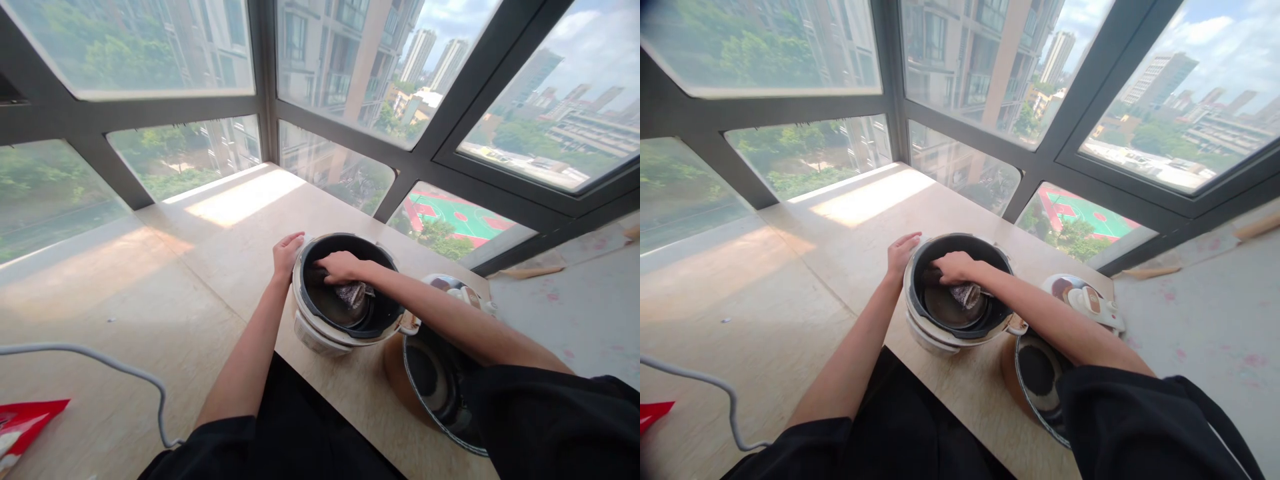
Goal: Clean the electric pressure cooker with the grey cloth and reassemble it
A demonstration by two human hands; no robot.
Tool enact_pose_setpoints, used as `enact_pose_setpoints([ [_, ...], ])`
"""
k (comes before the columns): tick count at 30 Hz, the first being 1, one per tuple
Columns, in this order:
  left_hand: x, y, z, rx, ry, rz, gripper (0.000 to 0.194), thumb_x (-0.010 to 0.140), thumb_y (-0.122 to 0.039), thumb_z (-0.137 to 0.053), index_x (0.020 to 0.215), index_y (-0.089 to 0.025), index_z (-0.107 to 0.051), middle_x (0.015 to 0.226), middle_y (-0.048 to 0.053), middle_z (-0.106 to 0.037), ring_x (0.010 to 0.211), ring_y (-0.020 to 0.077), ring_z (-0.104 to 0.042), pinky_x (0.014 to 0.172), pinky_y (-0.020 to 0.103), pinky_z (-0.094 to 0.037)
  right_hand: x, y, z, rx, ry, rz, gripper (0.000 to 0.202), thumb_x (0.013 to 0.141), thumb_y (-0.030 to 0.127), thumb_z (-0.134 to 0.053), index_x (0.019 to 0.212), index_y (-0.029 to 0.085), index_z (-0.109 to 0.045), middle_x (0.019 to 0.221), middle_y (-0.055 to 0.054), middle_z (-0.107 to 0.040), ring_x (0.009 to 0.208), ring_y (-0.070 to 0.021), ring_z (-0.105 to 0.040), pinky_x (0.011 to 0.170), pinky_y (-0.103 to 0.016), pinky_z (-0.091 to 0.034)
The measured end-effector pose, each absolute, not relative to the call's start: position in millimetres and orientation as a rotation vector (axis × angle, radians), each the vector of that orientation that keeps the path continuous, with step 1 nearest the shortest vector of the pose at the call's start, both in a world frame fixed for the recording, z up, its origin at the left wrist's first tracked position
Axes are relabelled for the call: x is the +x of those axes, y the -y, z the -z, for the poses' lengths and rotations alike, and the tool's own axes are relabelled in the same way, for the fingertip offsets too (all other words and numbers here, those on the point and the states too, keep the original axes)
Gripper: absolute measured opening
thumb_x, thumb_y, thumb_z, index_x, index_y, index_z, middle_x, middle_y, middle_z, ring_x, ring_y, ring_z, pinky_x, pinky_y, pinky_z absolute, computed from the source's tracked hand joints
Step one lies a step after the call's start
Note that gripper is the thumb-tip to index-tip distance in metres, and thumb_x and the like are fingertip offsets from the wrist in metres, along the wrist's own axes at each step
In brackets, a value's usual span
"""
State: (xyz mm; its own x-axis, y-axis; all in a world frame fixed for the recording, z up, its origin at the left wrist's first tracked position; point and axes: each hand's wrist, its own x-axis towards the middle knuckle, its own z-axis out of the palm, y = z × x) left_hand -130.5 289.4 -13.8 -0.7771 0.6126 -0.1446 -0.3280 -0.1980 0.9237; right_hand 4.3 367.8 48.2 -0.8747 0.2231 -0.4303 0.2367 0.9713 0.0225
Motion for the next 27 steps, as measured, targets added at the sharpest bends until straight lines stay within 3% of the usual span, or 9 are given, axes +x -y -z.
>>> enact_pose_setpoints([
  [3,-131,-289,12,0.356,-1.483,-2.011,0.026,0.063,-0.024,-0.076,0.085,-0.012,-0.08,0.075,0.005,-0.071,0.067,0.0137,-0.056,0.063,0.025,-0.046,11,-356,-47,0.188,-2.709,0.064,0.061,0.085,0.033,-0.064,0.145,0.029,-0.058,0.129,-0.012,-0.071,0.112,-0.0329,-0.07,0.085,-0.038,-0.054],
  [7,-130,-288,10,0.351,-1.486,-2.006,0.025,0.063,-0.023,-0.074,0.085,-0.013,-0.08,0.075,0.005,-0.071,0.067,0.0137,-0.056,0.063,0.025,-0.046,23,-342,-48,-0.014,-2.716,0.146,0.052,0.084,0.03,-0.064,0.136,0.032,-0.065,0.138,-0.005,-0.067,0.115,-0.0292,-0.068,0.086,-0.034,-0.053],
  [18,-129,-287,9,0.36,-1.482,-2.008,0.026,0.064,-0.024,-0.074,0.086,-0.013,-0.08,0.08,0.006,-0.074,0.071,0.0143,-0.058,0.068,0.026,-0.047,47,-323,-69,-0.181,-2.477,0.098,0.036,0.08,0.022,-0.064,0.112,0.031,-0.079,0.106,-0.003,-0.079,0.09,-0.0232,-0.072,0.065,-0.029,-0.042],
  [27,-131,-288,14,0.376,-1.486,-2.003,0.026,0.064,-0.027,-0.076,0.086,-0.015,-0.081,0.081,0.006,-0.074,0.07,0.0147,-0.06,0.068,0.026,-0.047,43,-310,-92,-0.13,-2.283,-0.083,0.036,0.078,0.02,-0.066,0.111,0.028,-0.08,0.104,-0.008,-0.078,0.09,-0.0263,-0.073,0.069,-0.032,-0.049],
])
